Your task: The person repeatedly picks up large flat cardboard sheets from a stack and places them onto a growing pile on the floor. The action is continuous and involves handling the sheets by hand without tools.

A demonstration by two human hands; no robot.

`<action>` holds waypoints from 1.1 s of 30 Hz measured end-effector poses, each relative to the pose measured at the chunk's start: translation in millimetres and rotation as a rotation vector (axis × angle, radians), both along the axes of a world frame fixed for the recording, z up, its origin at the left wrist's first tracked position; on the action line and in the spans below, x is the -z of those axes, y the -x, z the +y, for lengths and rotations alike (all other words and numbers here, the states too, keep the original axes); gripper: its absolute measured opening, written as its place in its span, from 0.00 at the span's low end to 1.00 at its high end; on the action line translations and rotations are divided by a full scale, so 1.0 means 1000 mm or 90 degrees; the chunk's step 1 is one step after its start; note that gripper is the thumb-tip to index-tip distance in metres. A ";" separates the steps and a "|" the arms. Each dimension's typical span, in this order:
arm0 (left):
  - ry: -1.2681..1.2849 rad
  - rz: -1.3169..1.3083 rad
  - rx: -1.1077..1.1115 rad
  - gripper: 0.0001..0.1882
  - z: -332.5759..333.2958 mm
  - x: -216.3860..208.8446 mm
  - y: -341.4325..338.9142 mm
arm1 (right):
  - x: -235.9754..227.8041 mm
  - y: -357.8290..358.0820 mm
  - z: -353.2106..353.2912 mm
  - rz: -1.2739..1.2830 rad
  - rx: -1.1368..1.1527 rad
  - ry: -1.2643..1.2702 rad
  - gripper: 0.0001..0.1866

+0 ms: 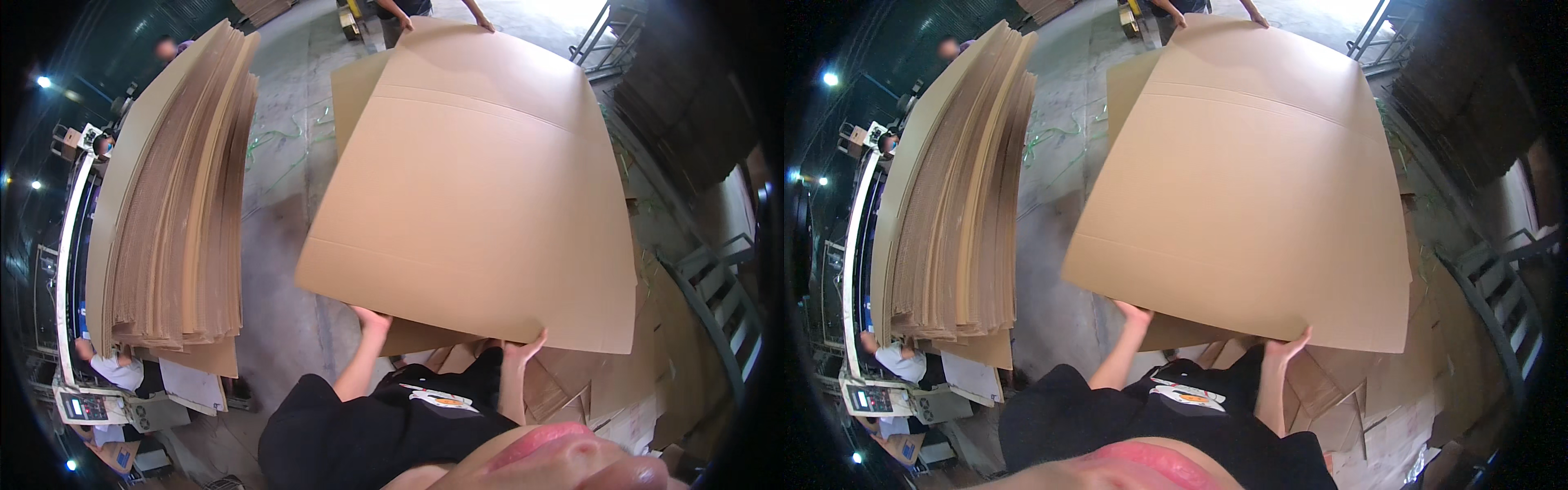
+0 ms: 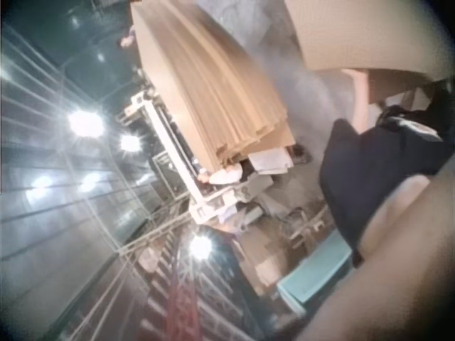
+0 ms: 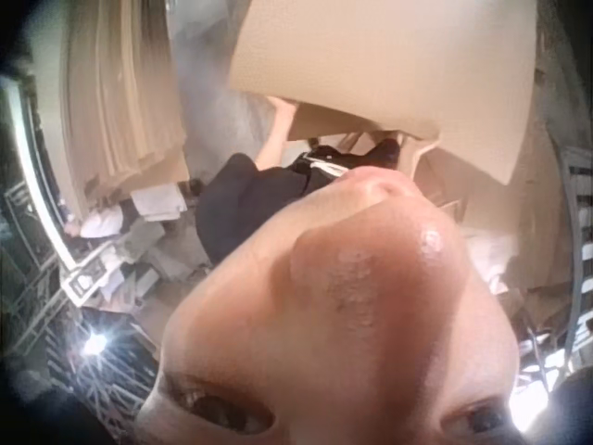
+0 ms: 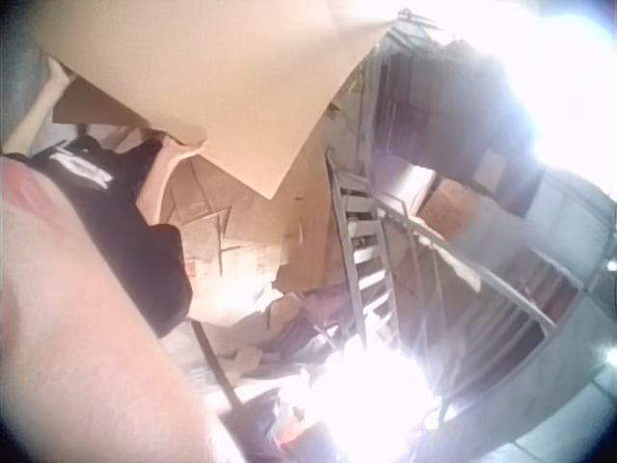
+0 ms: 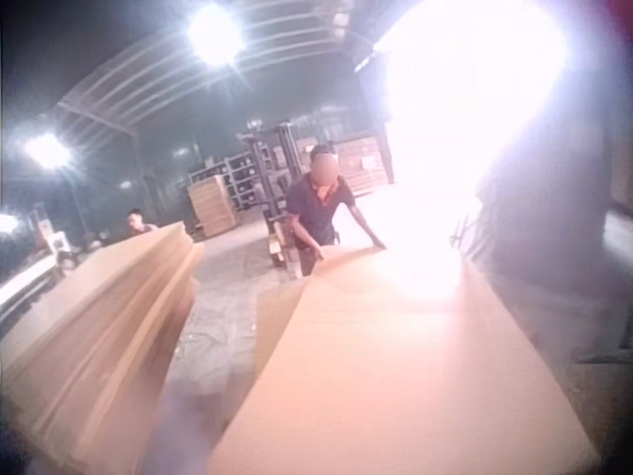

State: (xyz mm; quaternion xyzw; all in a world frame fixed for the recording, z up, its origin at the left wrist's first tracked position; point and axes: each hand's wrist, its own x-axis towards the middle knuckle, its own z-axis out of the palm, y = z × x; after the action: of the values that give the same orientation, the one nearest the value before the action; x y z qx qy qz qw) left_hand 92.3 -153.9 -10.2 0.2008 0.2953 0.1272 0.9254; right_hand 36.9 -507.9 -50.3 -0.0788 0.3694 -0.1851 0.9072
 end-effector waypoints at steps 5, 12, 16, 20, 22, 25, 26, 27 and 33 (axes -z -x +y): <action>-0.005 -0.065 -0.093 0.41 -0.031 0.049 0.031 | -0.014 0.033 0.100 0.013 -0.136 -0.162 0.23; -0.007 0.073 0.023 0.42 0.013 0.044 0.048 | -0.008 0.066 0.149 0.099 -0.282 -0.236 0.29; -0.061 0.069 0.030 0.44 0.019 0.027 0.045 | -0.024 0.097 0.076 -0.030 -0.232 -0.210 0.33; -0.102 0.063 0.061 0.44 0.043 0.006 0.022 | 0.028 0.171 -0.107 0.193 -0.079 0.269 0.30; -0.117 0.070 0.093 0.43 0.065 -0.009 -0.004 | 0.027 0.162 -0.152 0.480 -0.023 0.719 0.37; -0.142 0.090 0.136 0.42 0.090 -0.031 -0.059 | 0.008 0.111 -0.183 0.478 -0.359 0.454 0.39; -0.145 0.095 0.154 0.41 0.088 -0.034 -0.085 | 0.013 0.094 -0.196 0.190 -0.547 0.329 0.40; -0.127 0.116 0.163 0.39 0.081 -0.043 -0.109 | 0.023 0.077 -0.194 0.161 -0.533 0.350 0.40; -0.165 0.195 0.127 0.48 0.087 0.032 -0.111 | 0.020 0.038 -0.149 0.047 -0.494 0.365 0.40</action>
State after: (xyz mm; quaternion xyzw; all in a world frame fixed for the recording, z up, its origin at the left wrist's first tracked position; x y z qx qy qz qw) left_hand 203.5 -67.4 -42.2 0.3635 0.3920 0.0399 0.8442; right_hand -1.3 -656.8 -70.8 -0.4639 0.2786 0.0757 0.8375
